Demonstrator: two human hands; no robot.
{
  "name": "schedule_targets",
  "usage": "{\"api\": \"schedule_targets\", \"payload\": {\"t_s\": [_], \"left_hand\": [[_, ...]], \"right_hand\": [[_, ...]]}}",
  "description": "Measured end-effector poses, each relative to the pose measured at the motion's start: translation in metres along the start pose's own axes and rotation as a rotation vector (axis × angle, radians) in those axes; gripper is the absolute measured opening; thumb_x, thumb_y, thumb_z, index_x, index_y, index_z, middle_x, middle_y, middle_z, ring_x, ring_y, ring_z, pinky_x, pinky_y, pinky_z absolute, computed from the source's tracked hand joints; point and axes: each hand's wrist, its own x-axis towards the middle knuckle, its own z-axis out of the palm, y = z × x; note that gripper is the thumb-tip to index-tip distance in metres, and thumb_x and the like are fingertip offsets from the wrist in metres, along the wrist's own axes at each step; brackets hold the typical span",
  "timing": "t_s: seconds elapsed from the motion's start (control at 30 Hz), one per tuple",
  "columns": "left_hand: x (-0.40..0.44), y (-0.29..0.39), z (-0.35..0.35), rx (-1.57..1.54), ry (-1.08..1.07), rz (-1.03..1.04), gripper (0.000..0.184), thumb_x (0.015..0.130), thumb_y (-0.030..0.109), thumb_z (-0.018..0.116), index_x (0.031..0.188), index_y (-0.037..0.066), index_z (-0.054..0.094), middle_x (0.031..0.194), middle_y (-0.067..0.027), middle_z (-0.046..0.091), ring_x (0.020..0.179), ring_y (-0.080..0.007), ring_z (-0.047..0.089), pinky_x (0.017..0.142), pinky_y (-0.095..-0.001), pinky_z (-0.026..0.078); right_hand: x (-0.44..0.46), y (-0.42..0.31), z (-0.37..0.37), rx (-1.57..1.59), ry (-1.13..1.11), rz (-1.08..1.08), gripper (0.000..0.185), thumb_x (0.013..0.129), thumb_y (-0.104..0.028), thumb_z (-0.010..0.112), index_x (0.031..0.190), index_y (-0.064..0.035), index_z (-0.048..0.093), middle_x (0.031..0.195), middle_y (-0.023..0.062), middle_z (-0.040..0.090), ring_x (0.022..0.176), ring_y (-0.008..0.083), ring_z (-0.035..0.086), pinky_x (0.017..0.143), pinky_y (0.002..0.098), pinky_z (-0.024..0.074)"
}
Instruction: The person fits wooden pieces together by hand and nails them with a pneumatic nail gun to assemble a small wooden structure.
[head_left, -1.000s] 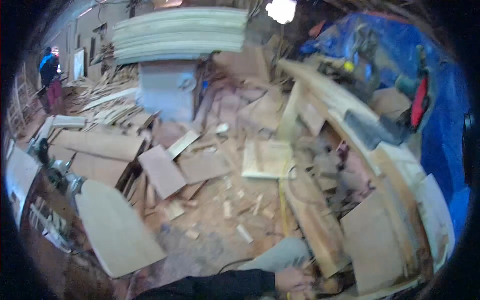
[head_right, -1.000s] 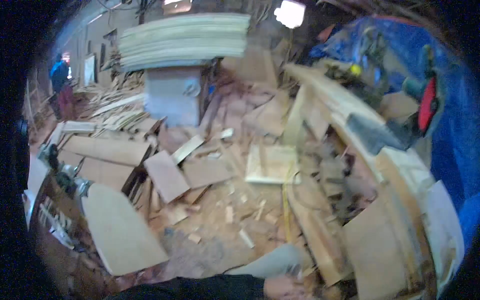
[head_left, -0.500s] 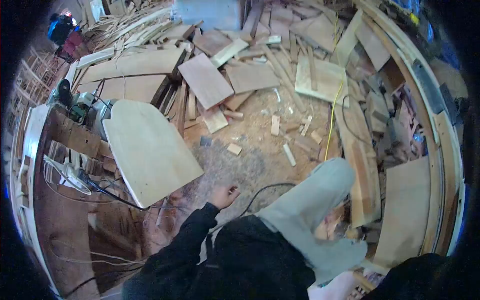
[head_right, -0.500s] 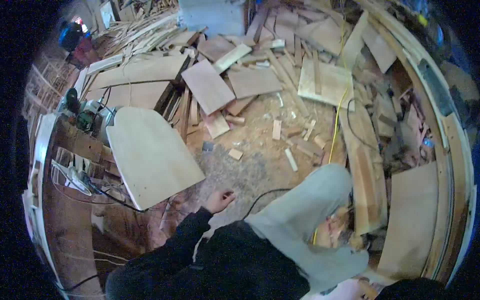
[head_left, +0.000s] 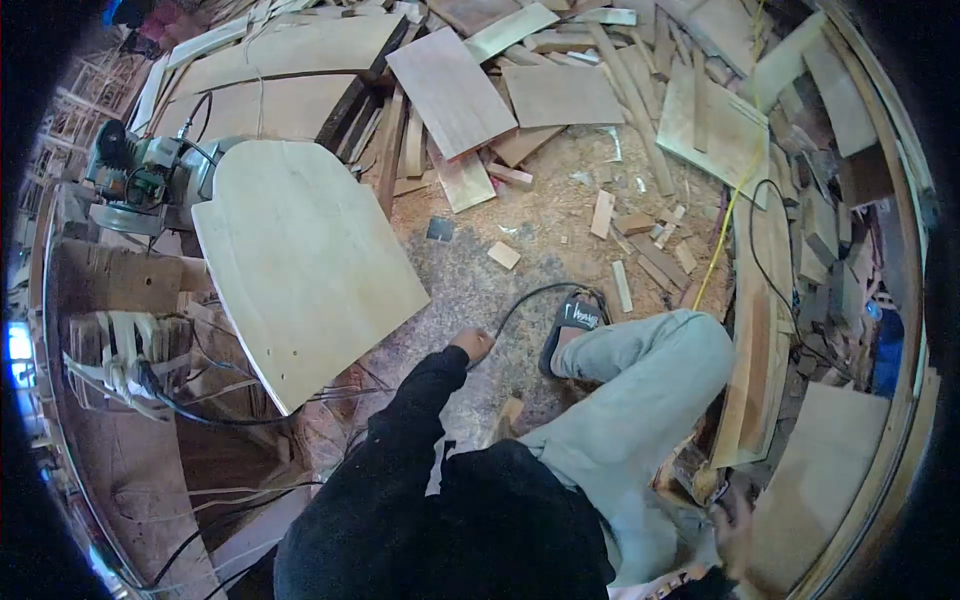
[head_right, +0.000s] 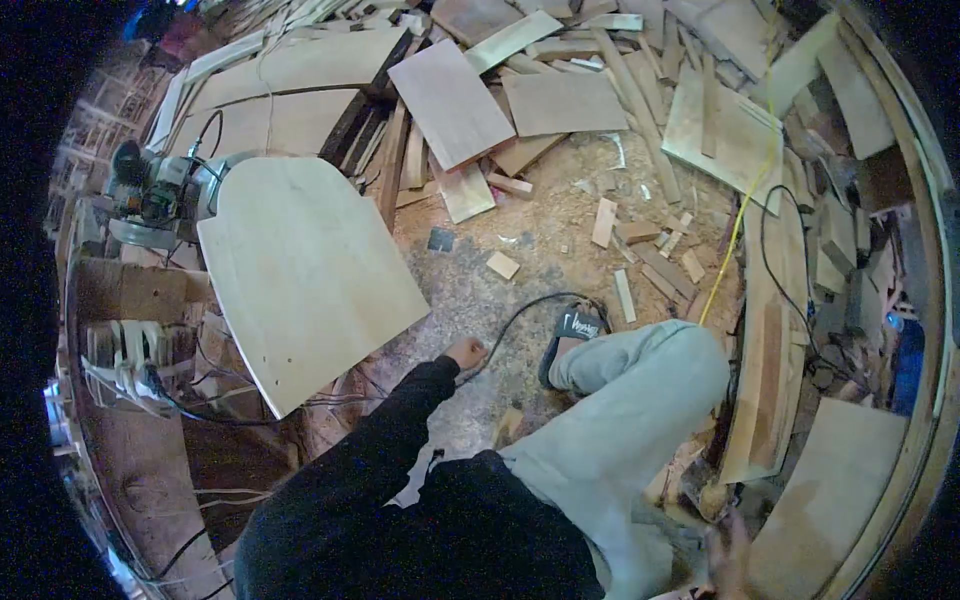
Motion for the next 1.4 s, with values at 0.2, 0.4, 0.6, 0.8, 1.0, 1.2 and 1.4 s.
{"api": "schedule_targets", "payload": {"t_s": [0.2,0.4,0.6,0.8,1.0,1.2,1.4], "left_hand": [[0.078,0.010,-0.055,0.187,0.271,-0.148,0.056,0.080,0.034,0.060,0.127,0.008,0.046,0.128,-0.0214,0.045,0.109,-0.0373,0.051,0.093,-0.0433,0.042],[0.112,0.086,-0.067,0.416,0.431,0.145,0.061,0.082,0.020,0.056,0.137,0.018,0.030,0.143,-0.0145,0.026,0.127,-0.0370,0.032,0.096,-0.0514,0.037],[0.139,0.084,-0.051,0.545,0.210,0.016,0.054,0.082,0.007,0.048,0.133,0.020,0.036,0.143,-0.0129,0.026,0.122,-0.0369,0.040,0.093,-0.0478,0.041],[0.125,0.023,-0.038,0.406,0.252,-0.154,0.047,0.083,0.027,0.053,0.126,0.011,0.045,0.129,-0.0200,0.045,0.114,-0.0345,0.049,0.089,-0.0465,0.044],[0.076,0.007,-0.005,0.183,0.141,-0.145,0.058,0.077,0.032,0.063,0.127,0.008,0.046,0.120,-0.0246,0.051,0.112,-0.0381,0.049,0.095,-0.0418,0.041],[0.021,0.026,0.038,0.120,-0.093,0.040,0.049,0.075,0.033,0.066,0.115,0.006,0.057,0.122,-0.0223,0.051,0.113,-0.0355,0.049,0.097,-0.0405,0.039],[0.039,-0.057,0.091,0.080,0.037,0.350,0.047,0.081,0.033,0.062,0.117,0.004,0.055,0.118,-0.0194,0.055,0.107,-0.0322,0.053,0.096,-0.0393,0.039]], "right_hand": [[-0.020,0.041,0.054,-0.413,0.260,0.085,0.036,0.087,-0.028,0.057,0.103,0.0041,0.060,0.108,0.0242,0.057,0.099,0.0376,0.054,0.088,0.0409,0.0419],[-0.013,0.053,0.073,-0.468,0.440,-0.014,0.036,0.091,-0.026,0.050,0.100,0.0082,0.060,0.107,0.0257,0.058,0.103,0.0409,0.051,0.094,0.0463,0.0369],[0.003,0.036,0.073,-0.403,0.434,0.047,0.037,0.091,-0.026,0.048,0.097,0.0082,0.060,0.102,0.0264,0.059,0.103,0.0397,0.050,0.097,0.0466,0.0345],[0.010,0.074,0.084,-0.426,0.510,0.217,0.030,0.087,-0.012,0.052,0.114,0.0017,0.053,0.124,0.0239,0.046,0.118,0.0370,0.041,0.099,0.0435,0.0332],[0.027,0.008,0.065,-0.514,0.516,0.065,0.029,0.083,-0.016,0.053,0.106,0.0006,0.058,0.110,0.0178,0.056,0.109,0.0365,0.048,0.098,0.0443,0.0325],[0.033,-0.069,0.064,-0.509,0.480,-0.079,0.019,0.079,-0.009,0.056,0.096,-0.0011,0.061,0.104,0.0147,0.060,0.111,0.0329,0.050,0.106,0.0481,0.0193],[0.032,-0.064,0.082,-0.334,0.577,-0.289,0.017,0.076,-0.012,0.062,0.091,-0.0068,0.063,0.103,0.0058,0.061,0.113,0.0268,0.049,0.106,0.0536,0.0158]]}}
